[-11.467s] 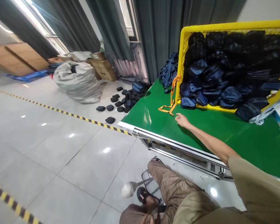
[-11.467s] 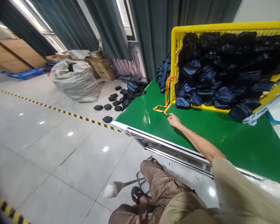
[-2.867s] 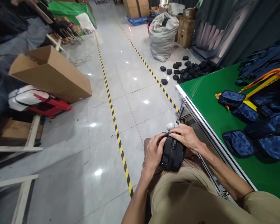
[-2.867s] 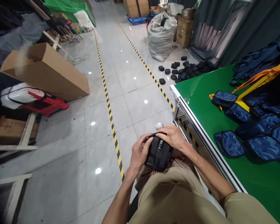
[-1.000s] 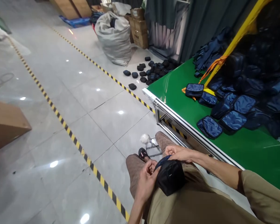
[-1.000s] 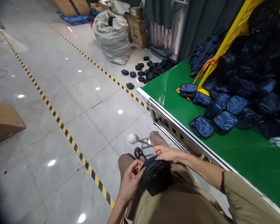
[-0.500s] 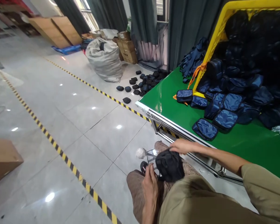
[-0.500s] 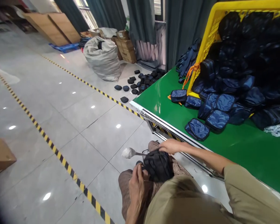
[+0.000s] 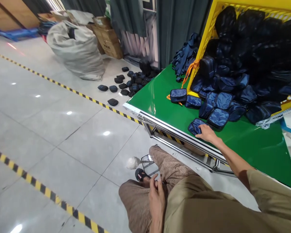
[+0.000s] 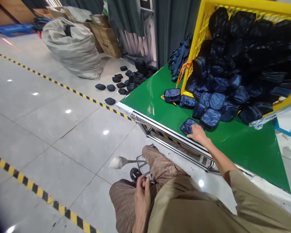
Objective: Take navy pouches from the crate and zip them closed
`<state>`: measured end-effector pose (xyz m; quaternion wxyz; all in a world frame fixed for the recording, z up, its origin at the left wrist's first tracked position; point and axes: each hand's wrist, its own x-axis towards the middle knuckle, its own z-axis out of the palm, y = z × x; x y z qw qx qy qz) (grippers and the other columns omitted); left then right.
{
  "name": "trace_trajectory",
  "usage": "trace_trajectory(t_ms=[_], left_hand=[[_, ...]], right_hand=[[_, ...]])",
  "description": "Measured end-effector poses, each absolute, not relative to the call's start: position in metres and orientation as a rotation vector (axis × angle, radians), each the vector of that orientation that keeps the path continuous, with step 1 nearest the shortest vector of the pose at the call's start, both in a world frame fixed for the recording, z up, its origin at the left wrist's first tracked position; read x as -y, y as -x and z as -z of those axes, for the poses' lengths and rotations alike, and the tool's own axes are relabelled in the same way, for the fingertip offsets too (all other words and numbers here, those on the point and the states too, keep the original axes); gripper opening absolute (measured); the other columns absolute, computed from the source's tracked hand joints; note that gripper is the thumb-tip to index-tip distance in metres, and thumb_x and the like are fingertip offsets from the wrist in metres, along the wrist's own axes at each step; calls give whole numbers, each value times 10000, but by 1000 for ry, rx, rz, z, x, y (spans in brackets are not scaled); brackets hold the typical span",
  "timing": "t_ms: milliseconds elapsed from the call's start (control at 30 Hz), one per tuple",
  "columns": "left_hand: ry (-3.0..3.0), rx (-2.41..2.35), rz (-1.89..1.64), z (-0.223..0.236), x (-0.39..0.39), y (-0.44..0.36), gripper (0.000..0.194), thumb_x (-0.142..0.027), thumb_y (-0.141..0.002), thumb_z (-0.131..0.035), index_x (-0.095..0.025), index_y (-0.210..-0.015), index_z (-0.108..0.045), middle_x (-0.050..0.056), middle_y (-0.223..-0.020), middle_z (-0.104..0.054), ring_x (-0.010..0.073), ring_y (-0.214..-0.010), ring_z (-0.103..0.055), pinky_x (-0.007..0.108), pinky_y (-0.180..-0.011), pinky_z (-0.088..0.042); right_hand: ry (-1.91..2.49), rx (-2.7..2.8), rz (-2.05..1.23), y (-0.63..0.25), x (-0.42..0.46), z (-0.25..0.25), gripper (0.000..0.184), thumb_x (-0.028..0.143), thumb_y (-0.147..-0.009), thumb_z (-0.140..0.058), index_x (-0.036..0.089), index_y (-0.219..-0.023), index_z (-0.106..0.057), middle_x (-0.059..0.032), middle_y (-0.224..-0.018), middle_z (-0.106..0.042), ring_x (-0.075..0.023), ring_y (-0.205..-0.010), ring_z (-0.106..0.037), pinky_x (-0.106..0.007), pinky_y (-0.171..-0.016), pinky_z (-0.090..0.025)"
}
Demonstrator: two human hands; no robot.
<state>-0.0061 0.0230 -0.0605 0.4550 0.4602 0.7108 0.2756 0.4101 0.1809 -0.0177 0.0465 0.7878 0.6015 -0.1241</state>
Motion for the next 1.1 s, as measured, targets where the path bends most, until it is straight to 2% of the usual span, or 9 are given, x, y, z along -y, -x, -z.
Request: trace_trajectory(t_ms=[100,267,367,500,567,633,767,900,1100], left_hand=[[-1220,-1661,-671,54,-30,-5,577,-682,-1018,-479,-228,-1290,-711,130,-1097,-804,337,-1056,-774,482,-961,-600],[-1308,-1514,-617,35,-41,-25,572,-672,-1049,-458,-222,-1288,-719,79,-900,-780,306,-849,-766,469,-878,-609],[-1326,-1466,-681,20,-49,-41,563,-644,-1050,-537,-220,-1395,-672,117,-1118,-805,298,-1028,-775,472,-982,-601],[-1540,-1399,-825,0,-60,-62,658,-589,-1021,-681,-217,-1552,-566,171,-1470,-697,317,-1343,-672,509,-1179,-514],[-1676,-1424,-862,-4,-65,-68,607,-576,-1035,-681,-195,-1500,-597,182,-1408,-711,332,-1320,-664,518,-1164,-506],[-1761,-1478,-872,-3,-66,-70,423,-540,-1101,-574,-179,-1291,-686,164,-1192,-747,319,-1161,-694,482,-1060,-537],[-1691,-1546,-893,0,-65,-66,422,-451,-1169,-396,-224,-920,-651,89,-876,-680,258,-867,-661,394,-875,-524],[-1452,-1572,-943,-3,-65,-59,380,-451,-1166,-405,-221,-1069,-692,97,-975,-744,253,-918,-690,378,-882,-511],[-1245,-1417,-946,-10,-62,-54,416,-510,-1151,-440,-209,-1238,-713,104,-1186,-780,251,-1120,-703,387,-1031,-522]], right_hand=[[-2315,-1843,190,-398,-158,24,245,313,-1095,-617,176,-1295,-658,-192,-1382,-684,-331,-1274,-623,-378,-969,-513],[-2494,-1949,197,-375,-165,-10,198,291,-1138,-428,217,-1155,-611,-132,-1168,-725,-267,-995,-665,-317,-728,-419],[-2670,-2088,439,-353,-175,-38,140,350,-1060,-522,241,-984,-563,-42,-900,-687,-219,-772,-601,-312,-683,-370],[-2654,-2155,1026,-306,-177,-52,191,359,-923,-601,261,-800,-491,47,-680,-538,-174,-662,-491,-290,-608,-319],[-2544,-2161,1254,-282,-175,-49,195,351,-881,-620,259,-766,-493,58,-662,-511,-162,-648,-465,-282,-588,-304],[-2453,-2151,1454,-261,-171,-43,210,364,-869,-647,256,-762,-502,68,-651,-492,-151,-626,-443,-277,-576,-300],[-2216,-2160,1894,-236,-156,-41,360,570,-1019,-576,247,-862,-556,51,-724,-537,-163,-687,-511,-276,-611,-388],[-2091,-2248,1734,-221,-130,-46,450,687,-1091,-510,260,-956,-559,34,-816,-597,-188,-768,-564,-308,-709,-439],[-2095,-2600,1301,-214,-108,-40,328,482,-1172,-417,262,-961,-536,-37,-986,-640,-225,-897,-596,-378,-863,-478]])
